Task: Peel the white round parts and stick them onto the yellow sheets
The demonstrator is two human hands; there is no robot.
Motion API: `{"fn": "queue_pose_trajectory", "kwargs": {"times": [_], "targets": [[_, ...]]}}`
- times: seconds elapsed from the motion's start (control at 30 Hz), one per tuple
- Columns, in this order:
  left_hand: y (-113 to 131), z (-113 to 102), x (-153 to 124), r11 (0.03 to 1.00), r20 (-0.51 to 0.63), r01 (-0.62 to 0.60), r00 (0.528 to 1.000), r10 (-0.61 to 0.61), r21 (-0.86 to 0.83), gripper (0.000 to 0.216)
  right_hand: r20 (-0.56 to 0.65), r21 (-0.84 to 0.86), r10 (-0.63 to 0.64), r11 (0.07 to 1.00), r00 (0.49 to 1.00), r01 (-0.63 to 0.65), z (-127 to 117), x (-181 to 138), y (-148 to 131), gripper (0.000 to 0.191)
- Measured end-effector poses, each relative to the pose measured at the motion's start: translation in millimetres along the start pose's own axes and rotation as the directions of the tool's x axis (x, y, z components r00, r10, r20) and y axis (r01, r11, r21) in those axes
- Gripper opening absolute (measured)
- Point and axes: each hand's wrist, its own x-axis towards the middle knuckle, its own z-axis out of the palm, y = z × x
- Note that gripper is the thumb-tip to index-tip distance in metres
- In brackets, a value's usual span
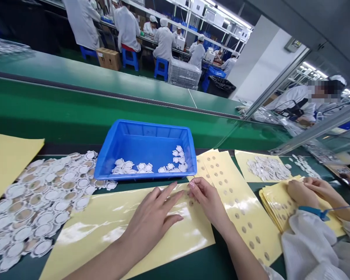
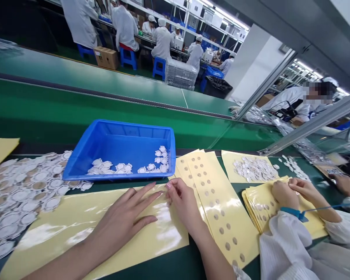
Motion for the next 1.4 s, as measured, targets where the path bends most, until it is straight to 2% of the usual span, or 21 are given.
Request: {"fn": "queue_pose_trajectory", "kwargs": {"times": [0.07, 0.13, 0.23, 0.33, 0.43, 0.5, 0.57, 0.73, 0.93, 1.07, 1.23, 1.4], "targets": [[-5, 2, 3, 0.999, 0.095, 0.003, 0.995, -0.006, 0.035, 0.051, -0.041, -0.051, -0.005, 0.999, 0.999, 0.003, -5, 1, -3, 0.034], [-9, 0, 2, 0.999, 0.158, 0.010, 0.987, -0.016, 0.040, 0.051, -0.031, -0.144, 0.006, 0.990, 0.999, -0.011, -11, 1, -5, 0.025], [-10, -8, -2, 0.999, 0.272, 0.030, 0.962, -0.033, 0.016, 0.051, 0.115, -0.353, 0.013, 0.935, 0.993, 0.028, -16, 0, -7, 0.018], [-6, -12, -4, 0.996, 0.364, 0.084, 0.927, -0.089, 0.030, 0.043, 0.252, -0.493, -0.011, 0.859, 0.968, 0.138, -16, -3, -9, 0.028], [-1, -8, -2, 0.988, 0.245, 0.147, 0.957, -0.153, 0.042, 0.040, 0.271, -0.535, -0.018, 0.829, 0.962, 0.166, -11, -5, -12, 0.027], [1, -4, 0, 0.989, 0.160, 0.146, 0.976, -0.150, 0.036, 0.045, 0.256, -0.543, -0.021, 0.824, 0.966, 0.162, -8, -5, -14, 0.025], [1, -1, 1, 0.991, 0.134, 0.132, 0.982, -0.136, 0.034, 0.043, 0.242, -0.545, -0.023, 0.824, 0.970, 0.155, -5, -6, -15, 0.023], [0, 0, 1, 0.980, 0.120, 0.194, 0.975, -0.188, -0.042, 0.034, 0.244, -0.565, -0.068, 0.801, 0.968, 0.198, -3, -6, -13, 0.021], [-1, 1, 4, 0.943, 0.132, 0.279, 0.957, -0.258, -0.180, 0.026, 0.274, -0.602, -0.257, 0.705, 0.927, 0.374, 2, -6, -6, 0.015], [-2, 1, 6, 0.919, 0.184, 0.331, 0.938, -0.295, -0.213, 0.023, 0.260, -0.611, -0.334, 0.670, 0.906, 0.422, 7, -6, -4, 0.016], [-3, 0, 6, 0.906, 0.216, 0.354, 0.927, -0.307, -0.231, 0.023, 0.237, -0.617, -0.357, 0.663, 0.904, 0.424, 9, -6, -5, 0.018], [-2, 0, 3, 0.908, 0.200, 0.350, 0.930, -0.308, -0.232, 0.026, 0.250, -0.638, -0.294, 0.667, 0.923, 0.385, 9, -6, -5, 0.017]]}}
